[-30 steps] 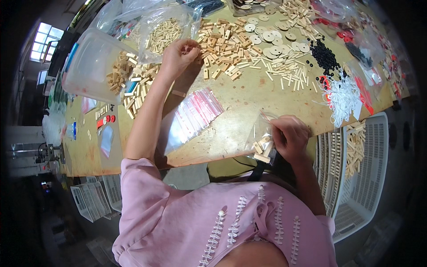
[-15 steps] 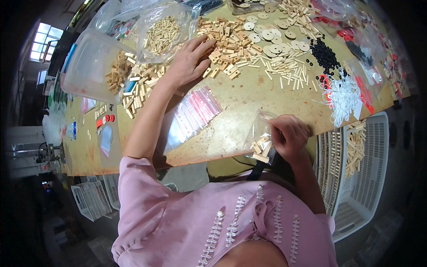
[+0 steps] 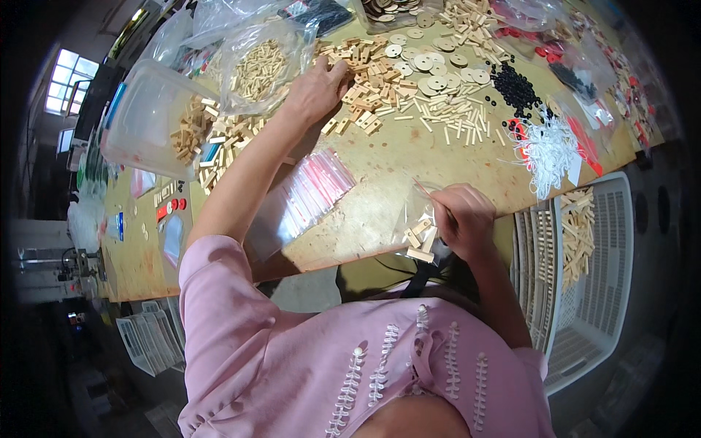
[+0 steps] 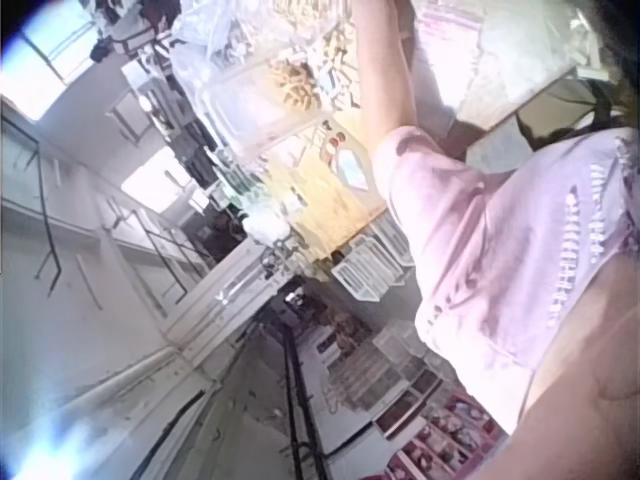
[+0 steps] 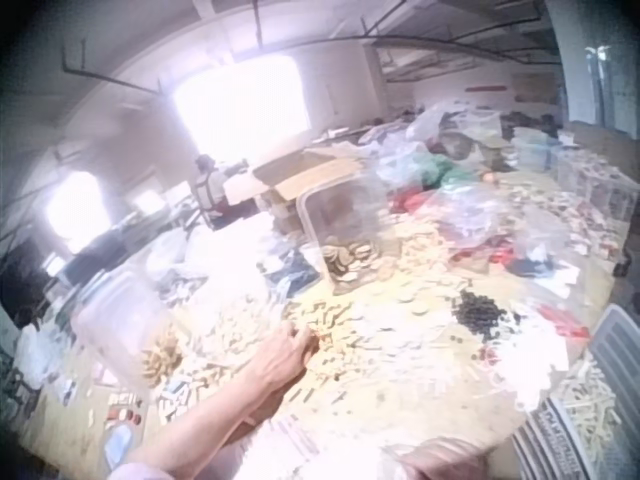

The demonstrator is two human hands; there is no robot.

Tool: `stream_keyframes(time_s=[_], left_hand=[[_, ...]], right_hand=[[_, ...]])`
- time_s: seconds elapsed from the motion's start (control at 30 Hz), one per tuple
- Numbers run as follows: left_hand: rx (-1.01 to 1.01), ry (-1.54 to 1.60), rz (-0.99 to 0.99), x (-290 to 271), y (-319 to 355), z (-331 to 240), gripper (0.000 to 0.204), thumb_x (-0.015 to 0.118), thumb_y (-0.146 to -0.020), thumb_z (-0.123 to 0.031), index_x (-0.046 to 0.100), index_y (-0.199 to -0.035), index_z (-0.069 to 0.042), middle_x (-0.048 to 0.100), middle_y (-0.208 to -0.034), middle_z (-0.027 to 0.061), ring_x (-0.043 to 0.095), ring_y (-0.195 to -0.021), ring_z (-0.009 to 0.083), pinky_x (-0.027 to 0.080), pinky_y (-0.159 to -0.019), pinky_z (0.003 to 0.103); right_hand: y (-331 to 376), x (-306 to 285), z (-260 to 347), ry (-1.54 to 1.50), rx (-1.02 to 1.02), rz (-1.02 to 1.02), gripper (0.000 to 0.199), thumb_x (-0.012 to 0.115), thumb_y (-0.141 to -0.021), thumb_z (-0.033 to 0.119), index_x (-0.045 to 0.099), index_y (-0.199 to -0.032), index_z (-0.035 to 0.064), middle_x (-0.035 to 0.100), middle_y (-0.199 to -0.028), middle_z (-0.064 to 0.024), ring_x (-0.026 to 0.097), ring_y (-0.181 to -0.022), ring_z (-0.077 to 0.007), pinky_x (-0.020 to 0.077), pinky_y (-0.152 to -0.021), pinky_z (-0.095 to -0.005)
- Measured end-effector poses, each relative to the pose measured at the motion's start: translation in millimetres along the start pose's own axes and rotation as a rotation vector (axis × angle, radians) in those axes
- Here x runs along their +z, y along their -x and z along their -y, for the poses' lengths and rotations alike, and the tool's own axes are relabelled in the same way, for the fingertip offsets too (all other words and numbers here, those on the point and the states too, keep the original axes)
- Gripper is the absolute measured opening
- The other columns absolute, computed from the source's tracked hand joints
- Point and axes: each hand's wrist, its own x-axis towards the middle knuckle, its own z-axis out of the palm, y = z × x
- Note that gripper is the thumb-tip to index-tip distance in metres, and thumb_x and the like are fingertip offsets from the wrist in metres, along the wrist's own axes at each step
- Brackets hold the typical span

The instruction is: The person picks small wooden pieces, black beads, and white strings from a table and places them into small plastic bags. They then add a red tag to each bag and seal it. The person repeats this process for multiple bags.

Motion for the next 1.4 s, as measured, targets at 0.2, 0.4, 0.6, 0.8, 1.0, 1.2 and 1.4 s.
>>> stream_keyframes(time_s=[0.2,0.4,0.6,0.8,1.0,1.2,1.4], left_hand=[[-0.023,-0.136,-0.168,20.5,-14.6,13.8,0.029,0.056,-0.100,-0.034,0.053,-0.115,-0.009,0.070,-0.094,0.0253,0.072,-0.075,0.0432,0.058,-0.062,0.052],[-0.105,-0.107,-0.053,9.8,-26.8,34.5,0.023,0.051,-0.103,-0.030,0.048,-0.109,-0.007,0.070,-0.079,0.0268,0.072,-0.077,0.0432,0.055,-0.066,0.055],[-0.179,0.284,-0.158,8.5,-0.9,48.7,0.025,0.051,-0.108,-0.024,0.061,-0.122,-0.007,0.070,-0.080,0.0185,0.071,-0.077,0.0366,0.054,-0.069,0.046],[0.059,0.482,-0.070,-13.5,22.8,38.1,0.043,0.064,-0.092,-0.001,0.061,-0.134,-0.009,0.066,-0.128,0.0178,0.065,-0.113,0.0350,0.052,-0.090,0.045],[0.268,0.410,-0.145,-7.6,-7.3,-0.6,0.049,0.066,-0.098,-0.029,0.057,-0.145,-0.016,0.053,-0.149,0.0152,0.054,-0.133,0.0334,0.043,-0.112,0.045],[0.310,0.379,-0.122,27.7,-45.2,-24.7,0.032,0.061,-0.101,-0.039,0.067,-0.125,-0.019,0.064,-0.122,0.0097,0.062,-0.114,0.0338,0.051,-0.093,0.047],[0.189,0.481,-0.044,29.6,-58.0,-22.7,0.022,0.059,-0.103,-0.027,0.062,-0.116,-0.009,0.069,-0.096,0.0153,0.066,-0.090,0.0375,0.053,-0.079,0.044]], right_hand=[[-1.6,-1.6,3.4,0.078,0.032,0.035,0.013,0.075,-0.077,0.004,0.068,-0.087,0.0091,0.065,-0.076,-0.0077,0.065,-0.070,-0.0291,0.0508,-0.061,-0.0391],[0.0,0.0,-1.4,0.100,-0.011,-0.002,0.015,0.076,-0.076,0.004,0.069,-0.087,0.0099,0.065,-0.076,-0.0062,0.065,-0.071,-0.0269,0.0508,-0.061,-0.0372],[2.1,-0.3,-1.4,0.132,0.010,0.029,0.015,0.077,-0.076,0.006,0.070,-0.089,0.0116,0.065,-0.076,-0.0045,0.066,-0.072,-0.0255,0.0513,-0.062,-0.0367],[1.8,-0.7,0.7,0.156,0.048,0.092,0.014,0.076,-0.078,0.008,0.071,-0.090,0.0143,0.066,-0.077,-0.0035,0.066,-0.073,-0.0252,0.0520,-0.063,-0.0370],[8.1,5.0,-6.5,0.077,-0.015,0.002,0.027,0.078,-0.077,0.005,0.065,-0.098,0.0141,0.067,-0.079,-0.0049,0.067,-0.071,-0.0273,0.0520,-0.060,-0.0390],[7.1,4.1,-8.4,0.035,-0.040,-0.001,0.032,0.079,-0.076,0.003,0.063,-0.101,0.0133,0.066,-0.078,-0.0059,0.066,-0.069,-0.0282,0.0515,-0.059,-0.0387],[4.8,2.1,-4.4,0.097,0.010,0.012,0.023,0.079,-0.076,0.005,0.067,-0.093,0.0130,0.065,-0.077,-0.0048,0.067,-0.072,-0.0263,0.0517,-0.061,-0.0376]])
